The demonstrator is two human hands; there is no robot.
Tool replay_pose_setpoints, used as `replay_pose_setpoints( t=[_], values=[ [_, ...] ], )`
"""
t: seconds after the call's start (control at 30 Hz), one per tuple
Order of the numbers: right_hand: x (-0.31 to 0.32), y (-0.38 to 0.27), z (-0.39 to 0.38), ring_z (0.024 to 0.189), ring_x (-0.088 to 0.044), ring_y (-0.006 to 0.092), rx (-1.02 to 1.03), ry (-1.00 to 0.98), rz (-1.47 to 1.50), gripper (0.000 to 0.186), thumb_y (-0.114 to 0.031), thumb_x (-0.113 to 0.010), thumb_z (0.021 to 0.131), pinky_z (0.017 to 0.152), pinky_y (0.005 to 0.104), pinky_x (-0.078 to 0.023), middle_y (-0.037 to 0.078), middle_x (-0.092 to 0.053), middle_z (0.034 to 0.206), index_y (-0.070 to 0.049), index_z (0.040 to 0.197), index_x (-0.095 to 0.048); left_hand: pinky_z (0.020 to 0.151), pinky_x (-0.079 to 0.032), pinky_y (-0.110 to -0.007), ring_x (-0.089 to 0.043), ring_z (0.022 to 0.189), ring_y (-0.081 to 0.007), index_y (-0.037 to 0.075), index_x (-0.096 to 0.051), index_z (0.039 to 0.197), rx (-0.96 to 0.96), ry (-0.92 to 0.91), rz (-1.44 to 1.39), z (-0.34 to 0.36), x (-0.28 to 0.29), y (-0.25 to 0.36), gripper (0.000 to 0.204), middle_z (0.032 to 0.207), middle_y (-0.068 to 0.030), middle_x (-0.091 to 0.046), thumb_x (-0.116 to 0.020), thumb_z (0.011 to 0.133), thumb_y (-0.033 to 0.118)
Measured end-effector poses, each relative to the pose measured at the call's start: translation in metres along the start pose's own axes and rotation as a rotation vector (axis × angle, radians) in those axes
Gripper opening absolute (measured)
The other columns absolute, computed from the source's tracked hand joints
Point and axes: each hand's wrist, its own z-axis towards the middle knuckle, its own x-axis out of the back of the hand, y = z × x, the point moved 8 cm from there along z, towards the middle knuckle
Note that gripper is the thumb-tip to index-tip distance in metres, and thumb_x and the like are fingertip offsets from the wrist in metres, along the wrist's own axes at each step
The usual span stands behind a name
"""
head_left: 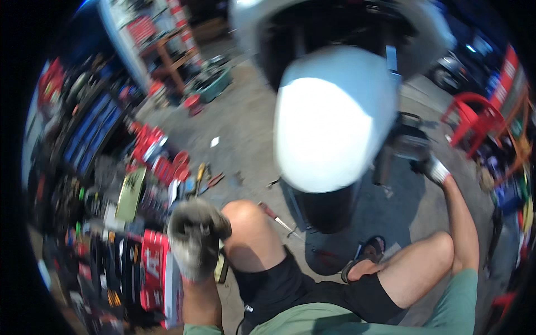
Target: The person uses a cordless impact wrench to remove bolts from the front wheel area of a white motorcycle, then removes the brake caliper and rotor. They place the removed parts on the floor and continue to manipulate the brake assembly components with gloved hands.
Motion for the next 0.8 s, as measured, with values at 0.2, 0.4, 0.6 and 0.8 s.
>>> replay_pose_setpoints(
  t=[0.2, 0.4, 0.6, 0.8],
  values=[
    [0.074, -0.141, -0.052, 0.068, -0.060, 0.0107, -0.011, 0.448, 0.269, 0.026, -0.024, -0.059, 0.101, 0.062, 0.0275, -0.049, 0.003, -0.064, 0.078, 0.000, 0.103, -0.068, 0.076, -0.055, -0.029, -0.068, 0.086, -0.0159, -0.004, -0.067, 0.107, 0.381, -0.446, 0.178, -0.010, -0.182, -0.067, 0.014, 0.099, -0.0123, -0.070, -0.065, 0.093, -0.002],
    [0.046, -0.251, -0.121, 0.079, -0.067, 0.0111, 0.307, 0.202, 0.397, 0.017, -0.009, -0.065, 0.092, 0.071, 0.0273, -0.056, 0.006, -0.069, 0.093, -0.001, 0.106, -0.068, 0.071, -0.053, -0.026, -0.066, 0.081, -0.0132, -0.001, -0.060, 0.119, 0.773, -0.244, -0.174, -0.013, -0.263, -0.169, 0.022, 0.100, -0.0088, -0.069, -0.064, 0.100, 0.010],
    [0.003, -0.272, -0.131, 0.093, -0.068, 0.0348, 0.625, 0.194, -0.076, 0.025, -0.010, -0.074, 0.086, 0.082, 0.0421, -0.057, 0.015, -0.066, 0.099, 0.000, 0.108, -0.069, 0.062, -0.049, -0.022, -0.060, 0.070, -0.0078, 0.000, -0.061, 0.119, 0.830, -0.164, -0.334, -0.004, -0.277, -0.212, 0.024, 0.090, -0.0031, -0.066, -0.063, 0.103, 0.019],
    [0.010, -0.262, -0.127, 0.093, -0.069, 0.0349, 0.594, 0.200, -0.114, 0.022, -0.010, -0.075, 0.084, 0.082, 0.0415, -0.057, 0.016, -0.066, 0.099, 0.000, 0.103, -0.068, 0.060, -0.046, -0.022, -0.057, 0.066, -0.0066, 0.004, -0.062, 0.111, 0.867, -0.170, -0.383, 0.000, -0.284, -0.230, 0.024, 0.083, 0.0004, -0.060, -0.064, 0.104, 0.027]
  ],
)
